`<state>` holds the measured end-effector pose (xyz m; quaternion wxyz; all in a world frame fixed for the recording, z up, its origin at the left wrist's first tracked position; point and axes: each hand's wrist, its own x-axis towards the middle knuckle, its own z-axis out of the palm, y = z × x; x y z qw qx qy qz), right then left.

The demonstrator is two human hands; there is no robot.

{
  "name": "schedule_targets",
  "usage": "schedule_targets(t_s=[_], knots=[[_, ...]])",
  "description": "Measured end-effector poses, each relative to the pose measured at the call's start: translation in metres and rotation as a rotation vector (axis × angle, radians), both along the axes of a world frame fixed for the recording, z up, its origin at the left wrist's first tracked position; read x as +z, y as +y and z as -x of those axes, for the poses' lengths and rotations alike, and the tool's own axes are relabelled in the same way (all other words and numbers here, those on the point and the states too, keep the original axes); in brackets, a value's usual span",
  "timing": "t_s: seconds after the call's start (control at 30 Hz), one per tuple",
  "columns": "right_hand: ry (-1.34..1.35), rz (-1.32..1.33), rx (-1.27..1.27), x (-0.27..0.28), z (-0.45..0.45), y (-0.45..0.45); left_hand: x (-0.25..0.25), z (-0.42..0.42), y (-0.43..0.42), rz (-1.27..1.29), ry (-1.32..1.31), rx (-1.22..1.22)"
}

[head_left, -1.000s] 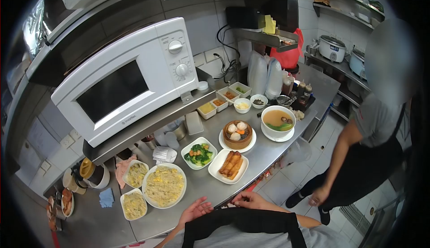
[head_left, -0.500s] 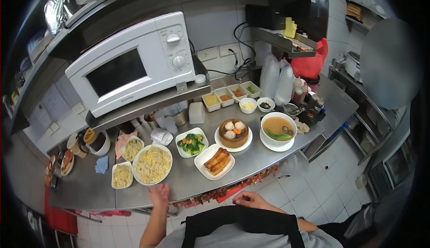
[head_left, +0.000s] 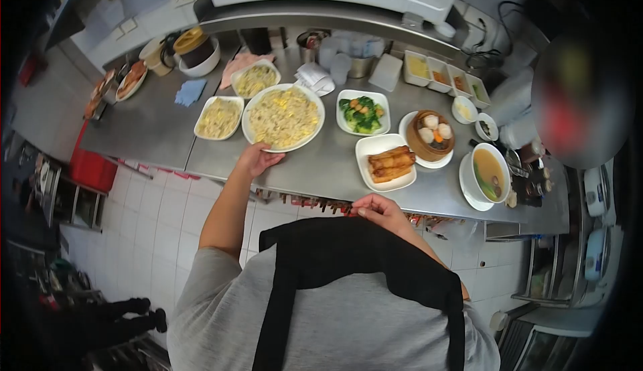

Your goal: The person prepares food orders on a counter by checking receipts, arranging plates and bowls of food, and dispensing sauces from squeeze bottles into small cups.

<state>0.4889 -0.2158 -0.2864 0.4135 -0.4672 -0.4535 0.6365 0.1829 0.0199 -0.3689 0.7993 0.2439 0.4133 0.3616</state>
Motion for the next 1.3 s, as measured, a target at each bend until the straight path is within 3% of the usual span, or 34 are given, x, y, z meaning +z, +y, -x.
schedule_targets(t_s=[0.2, 0.3, 0.43, 0.47, 0.57, 0.67, 0.7, 0.8, 0.87, 1.0, 1.1, 1.2, 1.3], knots=[[-0.034, -0.015, 0.104, -0.003, 0.024, 0.037, 0.004, -0.007, -0.048, -0.095, -0.045, 0.056], [-0.085, -0.042, 0.083, 0.001, 0.027, 0.04, 0.014, -0.026, -0.071, -0.131, -0.137, 0.23], [-0.116, -0.067, 0.043, -0.004, 0.02, 0.034, 0.012, -0.048, -0.076, -0.169, -0.313, 0.203], [-0.116, -0.093, 0.033, -0.007, 0.017, 0.033, 0.022, -0.057, -0.082, -0.138, -0.205, 0.208], [-0.128, -0.11, 0.005, -0.011, 0.005, 0.029, 0.031, -0.067, -0.082, 0.157, -0.427, 0.004], [-0.272, -0.223, 0.013, -0.018, -0.012, 0.023, 0.053, -0.096, -0.104, -0.064, -0.217, -0.383], [-0.304, -0.286, 0.041, -0.019, -0.021, 0.021, 0.045, -0.104, -0.109, -0.108, -0.166, -0.476], [-0.226, -0.147, 0.077, -0.018, -0.055, 0.005, -0.006, -0.13, -0.123, -0.168, 0.105, -0.565], [-0.161, -0.13, 0.041, -0.018, -0.081, -0.007, -0.025, -0.153, -0.128, -0.21, 0.173, -0.533], [-0.107, -0.086, 0.051, -0.023, -0.138, -0.027, 0.002, -0.199, -0.15, -0.153, 0.126, -0.401], [-0.158, -0.121, -0.201, -0.038, -0.169, -0.029, 0.0, -0.217, -0.151, -0.144, 0.102, -0.316], [-0.346, -0.438, -0.348, -0.027, -0.192, -0.021, 0.024, -0.228, -0.162, -0.165, 0.193, -0.245], [-0.507, -0.487, -0.288, -0.019, -0.201, -0.004, 0.02, -0.228, -0.164, -0.175, 0.211, -0.214]])
